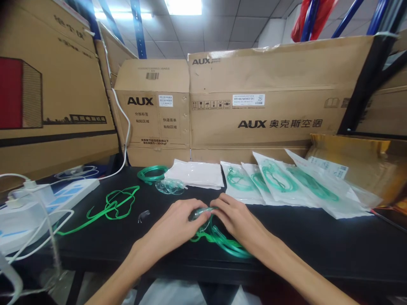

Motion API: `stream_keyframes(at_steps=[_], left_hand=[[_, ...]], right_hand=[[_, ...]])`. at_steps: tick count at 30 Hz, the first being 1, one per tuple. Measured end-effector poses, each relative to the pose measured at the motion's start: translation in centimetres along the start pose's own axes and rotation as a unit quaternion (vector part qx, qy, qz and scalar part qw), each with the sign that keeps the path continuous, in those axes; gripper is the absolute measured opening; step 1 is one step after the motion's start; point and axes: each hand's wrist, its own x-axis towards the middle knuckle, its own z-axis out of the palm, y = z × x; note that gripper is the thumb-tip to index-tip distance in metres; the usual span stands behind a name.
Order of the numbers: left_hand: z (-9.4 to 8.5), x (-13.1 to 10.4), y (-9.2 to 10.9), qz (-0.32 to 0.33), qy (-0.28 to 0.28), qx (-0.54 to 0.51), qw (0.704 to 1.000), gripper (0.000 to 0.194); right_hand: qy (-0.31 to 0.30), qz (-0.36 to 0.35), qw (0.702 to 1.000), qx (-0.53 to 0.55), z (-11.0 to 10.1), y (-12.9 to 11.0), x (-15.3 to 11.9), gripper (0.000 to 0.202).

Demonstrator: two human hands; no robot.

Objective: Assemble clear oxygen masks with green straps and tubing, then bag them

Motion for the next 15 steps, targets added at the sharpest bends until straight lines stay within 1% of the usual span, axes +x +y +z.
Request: stream_keyframes(at_steps=[3,7,10,15], left_hand=[[0.1,0.0,0.2,-0.003,-0.014,0.001,1.0,0.03],[-0.7,-0.1,0.4,-0.027,-0.042,-0.019,0.999,0.033],[-1.0,-0.2,0.3,-0.034,-0.057,-0.037,0.997,0.036],[-0.6,-0.5,-0.2,-0.03,-0.069,-0.039,0.996,0.037]], right_hand=[[-0.023,-0.008,0.999,0.021,-0.2,-0.3,0.0,0.013],[-0.025,-0.008,0.999,0.025,-0.6,-0.7,0.1,0.016],[-0.026,-0.007,0.999,0.023,-0.8,-0.9,0.1,0.019],[-0.029,-0.01,0.999,0.017,-0.6,-0.7,0.2,0.024]])
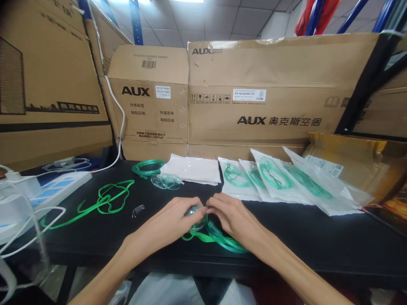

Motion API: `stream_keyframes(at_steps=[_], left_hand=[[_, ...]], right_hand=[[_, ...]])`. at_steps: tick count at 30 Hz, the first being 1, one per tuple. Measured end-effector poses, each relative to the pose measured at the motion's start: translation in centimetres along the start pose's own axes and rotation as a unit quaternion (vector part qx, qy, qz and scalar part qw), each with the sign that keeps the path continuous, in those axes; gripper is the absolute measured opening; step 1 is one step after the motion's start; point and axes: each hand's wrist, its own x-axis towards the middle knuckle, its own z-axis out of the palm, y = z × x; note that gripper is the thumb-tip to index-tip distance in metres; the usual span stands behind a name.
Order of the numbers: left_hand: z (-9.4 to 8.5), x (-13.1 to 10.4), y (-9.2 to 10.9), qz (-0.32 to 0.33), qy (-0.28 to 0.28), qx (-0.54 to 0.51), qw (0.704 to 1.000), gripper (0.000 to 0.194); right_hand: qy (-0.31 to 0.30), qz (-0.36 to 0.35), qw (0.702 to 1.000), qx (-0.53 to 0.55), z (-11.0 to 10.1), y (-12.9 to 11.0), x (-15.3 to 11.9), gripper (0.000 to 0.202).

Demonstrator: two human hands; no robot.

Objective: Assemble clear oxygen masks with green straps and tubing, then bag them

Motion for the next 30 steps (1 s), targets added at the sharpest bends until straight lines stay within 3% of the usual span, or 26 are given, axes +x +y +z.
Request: stream_keyframes(at_steps=[5,9,13,20,25,30], left_hand=[[0.0,-0.2,0.0,0.024,-0.002,0.031,0.999,0.035],[-1.9,-0.4,-0.2,0.038,0.024,0.072,0.996,0.028],[-3.7,-0.5,-1.2,0.003,0.062,0.083,0.995,0.034],[-2.7,-0.3,-1.4,-0.004,0.041,0.076,0.996,0.039],[-2.8,-0.2,-1.6,0.027,0.071,0.095,0.993,0.039],[-2.1,-0.1,-0.6,0.084,0.094,0.127,0.984,0.034]], right_hand=[[-0.024,0.001,1.0,0.005,0.3,0.8,-0.1,0.029],[-0.027,0.034,0.999,-0.007,0.0,1.6,-0.4,0.029],[-0.03,0.054,0.998,-0.02,-0.2,1.2,-0.2,0.026],[-0.029,0.061,0.997,-0.046,-1.6,0.2,0.1,0.03],[0.024,0.09,0.989,-0.112,-4.5,-0.2,-4.2,0.03],[0.017,0.109,0.982,-0.153,-4.9,-1.8,-9.5,0.032]])
